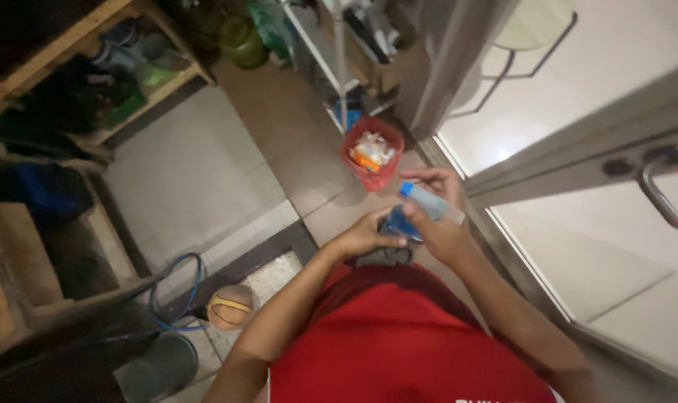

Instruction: The person wipes the glass pane and frame of a door with a cloth, luego uses a spray bottle to apply liquid and wipes the surface again.

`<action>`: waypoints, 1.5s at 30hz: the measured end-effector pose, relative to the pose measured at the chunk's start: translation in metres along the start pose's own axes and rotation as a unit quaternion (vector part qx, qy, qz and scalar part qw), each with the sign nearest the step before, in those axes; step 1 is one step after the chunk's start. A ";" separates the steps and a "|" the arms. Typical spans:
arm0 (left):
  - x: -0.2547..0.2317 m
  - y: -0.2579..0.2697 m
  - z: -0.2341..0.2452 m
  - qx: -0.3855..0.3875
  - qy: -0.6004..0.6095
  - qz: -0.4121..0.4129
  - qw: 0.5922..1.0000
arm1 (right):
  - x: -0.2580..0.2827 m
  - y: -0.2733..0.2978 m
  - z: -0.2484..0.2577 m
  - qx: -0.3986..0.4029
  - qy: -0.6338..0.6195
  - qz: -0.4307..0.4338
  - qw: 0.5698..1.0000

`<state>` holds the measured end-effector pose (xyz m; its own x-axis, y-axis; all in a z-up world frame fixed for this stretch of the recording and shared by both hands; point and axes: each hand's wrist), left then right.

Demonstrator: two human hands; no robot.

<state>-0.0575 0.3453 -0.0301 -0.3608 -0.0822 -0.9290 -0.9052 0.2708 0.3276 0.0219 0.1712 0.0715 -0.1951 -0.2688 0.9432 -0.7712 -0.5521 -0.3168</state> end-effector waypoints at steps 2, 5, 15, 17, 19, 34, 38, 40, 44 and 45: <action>-0.003 0.003 0.024 -0.003 0.065 -0.009 0.998 | -0.013 -0.017 -0.019 0.019 0.094 -0.015 0.995; -0.009 0.007 0.053 -0.049 0.025 -0.053 0.997 | -0.017 -0.039 -0.030 0.043 0.180 -0.040 0.982; -0.017 -0.078 0.111 -0.161 0.168 0.040 0.972 | -0.045 -0.161 0.017 0.045 0.375 -0.052 0.924; -0.027 -0.112 0.125 -0.220 0.150 0.033 0.963 | -0.061 -0.210 0.037 0.040 0.461 -0.042 0.886; -0.050 -0.146 0.146 -0.300 0.111 -0.039 0.947 | -0.080 -0.266 0.053 0.037 0.500 0.003 0.865; -0.143 -0.232 0.178 -0.376 0.117 -0.096 0.914 | -0.217 -0.535 0.075 0.014 0.383 0.209 0.900; -0.136 -0.233 0.179 -0.400 0.097 -0.093 0.907 | -0.225 -0.540 0.077 0.051 0.390 0.249 0.885; -0.134 -0.233 0.177 -0.398 0.121 -0.071 0.907 | -0.228 -0.537 0.077 0.035 0.369 0.224 0.901; -0.136 -0.231 0.176 -0.389 0.128 -0.080 0.909 | -0.229 -0.538 0.077 0.041 0.358 0.191 0.913; -0.137 -0.229 0.176 -0.397 0.109 -0.063 0.909 | -0.227 -0.538 0.077 0.041 0.402 0.175 0.898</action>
<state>0.2384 0.4630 -0.0078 -0.2008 -0.2770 -0.9396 -0.7876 -0.5247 0.3230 0.5279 0.4687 0.0198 -0.8166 0.2019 0.5408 -0.5368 -0.6099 -0.5829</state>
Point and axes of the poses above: each hand's wrist, its own y-axis away from the middle knuckle, its own z-axis out of the back of the hand, x = y × z, and after that the axes turned 6 degrees about z, right-handed
